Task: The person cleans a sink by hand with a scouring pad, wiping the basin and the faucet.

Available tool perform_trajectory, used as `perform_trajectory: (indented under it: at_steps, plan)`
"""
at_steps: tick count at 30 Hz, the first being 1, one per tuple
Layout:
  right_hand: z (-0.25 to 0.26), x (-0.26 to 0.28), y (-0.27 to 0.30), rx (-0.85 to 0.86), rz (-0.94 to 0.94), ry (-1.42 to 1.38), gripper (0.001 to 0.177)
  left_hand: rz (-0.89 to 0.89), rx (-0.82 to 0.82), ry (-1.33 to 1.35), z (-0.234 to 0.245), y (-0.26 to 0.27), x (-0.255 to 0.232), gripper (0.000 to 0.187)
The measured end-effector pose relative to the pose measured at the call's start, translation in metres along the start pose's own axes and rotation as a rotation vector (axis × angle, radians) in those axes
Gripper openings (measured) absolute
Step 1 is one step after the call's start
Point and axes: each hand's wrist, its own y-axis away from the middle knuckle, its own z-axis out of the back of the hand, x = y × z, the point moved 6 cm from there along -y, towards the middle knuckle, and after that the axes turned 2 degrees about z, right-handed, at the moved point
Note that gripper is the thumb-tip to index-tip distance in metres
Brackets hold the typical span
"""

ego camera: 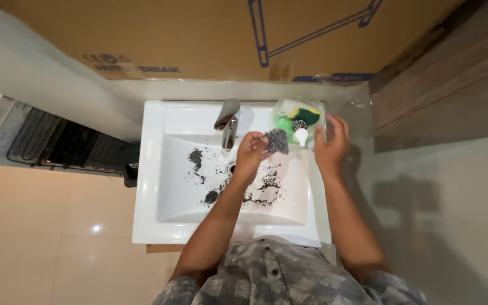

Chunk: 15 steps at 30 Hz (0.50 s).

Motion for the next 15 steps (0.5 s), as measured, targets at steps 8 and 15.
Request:
perform_trajectory:
  at_steps: [8, 15]
  plan:
    - [-0.022, -0.033, 0.125, 0.14, -0.501, -0.227, 0.03, 0.014, -0.045, -0.141, 0.041, 0.047, 0.03, 0.021]
    - [-0.093, 0.044, 0.17, 0.659, -1.033, -0.807, 0.031, -0.138, -0.002, -0.243, 0.078, 0.078, 0.029, 0.02]
